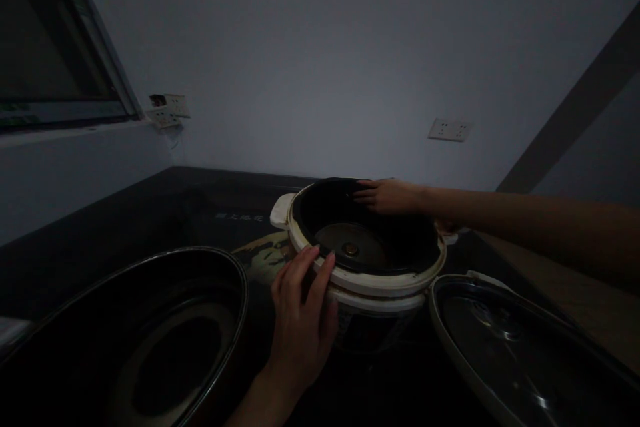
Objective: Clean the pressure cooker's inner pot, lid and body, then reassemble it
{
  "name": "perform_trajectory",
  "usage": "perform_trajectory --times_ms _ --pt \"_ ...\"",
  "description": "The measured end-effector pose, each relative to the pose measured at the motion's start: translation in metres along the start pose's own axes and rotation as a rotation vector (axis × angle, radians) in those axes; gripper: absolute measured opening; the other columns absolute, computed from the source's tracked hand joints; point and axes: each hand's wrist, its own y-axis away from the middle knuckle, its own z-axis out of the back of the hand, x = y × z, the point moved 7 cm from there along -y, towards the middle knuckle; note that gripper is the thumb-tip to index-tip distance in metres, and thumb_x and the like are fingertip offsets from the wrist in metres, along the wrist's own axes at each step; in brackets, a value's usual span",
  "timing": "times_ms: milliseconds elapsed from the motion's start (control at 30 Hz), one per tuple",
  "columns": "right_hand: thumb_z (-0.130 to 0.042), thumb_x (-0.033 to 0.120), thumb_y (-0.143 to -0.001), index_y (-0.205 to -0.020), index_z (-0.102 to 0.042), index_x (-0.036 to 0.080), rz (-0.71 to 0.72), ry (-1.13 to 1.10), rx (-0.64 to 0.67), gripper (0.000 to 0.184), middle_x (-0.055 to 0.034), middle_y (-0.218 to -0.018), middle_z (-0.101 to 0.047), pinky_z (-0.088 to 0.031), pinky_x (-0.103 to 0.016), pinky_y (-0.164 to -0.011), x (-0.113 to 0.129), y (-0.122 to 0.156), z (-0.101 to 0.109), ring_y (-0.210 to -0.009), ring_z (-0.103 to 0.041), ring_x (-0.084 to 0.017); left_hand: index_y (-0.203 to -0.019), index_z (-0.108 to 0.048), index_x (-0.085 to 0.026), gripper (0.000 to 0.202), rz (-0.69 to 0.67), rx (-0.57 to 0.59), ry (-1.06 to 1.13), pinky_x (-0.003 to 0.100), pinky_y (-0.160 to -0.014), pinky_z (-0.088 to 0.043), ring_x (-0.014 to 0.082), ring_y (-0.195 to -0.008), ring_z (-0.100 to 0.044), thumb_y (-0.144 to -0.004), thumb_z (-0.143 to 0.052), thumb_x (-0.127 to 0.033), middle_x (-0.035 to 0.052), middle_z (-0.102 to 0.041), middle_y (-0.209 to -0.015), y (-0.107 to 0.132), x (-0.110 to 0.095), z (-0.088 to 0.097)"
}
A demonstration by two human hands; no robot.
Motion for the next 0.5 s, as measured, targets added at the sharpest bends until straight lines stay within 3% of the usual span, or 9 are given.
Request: perform_trajectory --times_ms 100,233,367,500 --pt "-0.042 0.006 -0.091 -0.121 -0.062 0.011 0.056 0.029 -0.010 0.036 -0.0112 -0.139 -0.055 -0.019 -0.046 -0.117 0.000 -0.022 0.003 -0.138 -0.037 -0.024 -0.150 -0.020 -0.023 0.064 -0.008 0.003 -0.013 0.039 -0.110 -0.021 0.0229 -0.137 -0.027 -0.091 -0.041 -0.009 0.0121 -0.031 -0.144 0.000 0.000 0.000" --pt "-0.043 0.007 -0.091 -0.120 -0.063 0.013 0.099 0.025 0.027 0.036 -0.0089 -0.142 -0.052 -0.021 -0.041 -0.117 0.001 -0.036 -0.002 -0.138 -0.038 -0.021 -0.150 -0.021 -0.022 0.064 -0.020 -0.001 -0.019 0.039 -0.110 -0.021 0.0229 -0.137 -0.027 -0.091 -0.041 -0.009 0.0123 -0.030 -0.144 -0.001 -0.001 0.001" --pt "-0.053 0.005 -0.084 -0.106 -0.071 0.017 0.066 -0.017 0.101 0.030 -0.0048 -0.133 -0.061 -0.023 -0.037 -0.116 -0.002 -0.021 -0.013 -0.134 -0.044 -0.019 -0.150 -0.021 -0.022 0.064 -0.021 0.000 -0.023 0.040 -0.110 -0.022 0.0234 -0.136 -0.027 -0.090 -0.042 -0.009 0.0127 -0.031 -0.143 -0.001 -0.001 0.002" --pt "-0.063 0.011 -0.078 -0.096 -0.074 0.020 -0.072 -0.074 0.108 0.022 -0.0038 -0.118 -0.070 -0.028 -0.037 -0.112 -0.005 0.011 -0.012 -0.126 -0.053 -0.020 -0.150 -0.022 -0.022 0.063 -0.018 0.001 -0.020 0.041 -0.110 -0.023 0.0238 -0.136 -0.028 -0.091 -0.042 -0.010 0.0132 -0.032 -0.143 -0.002 0.000 0.001"
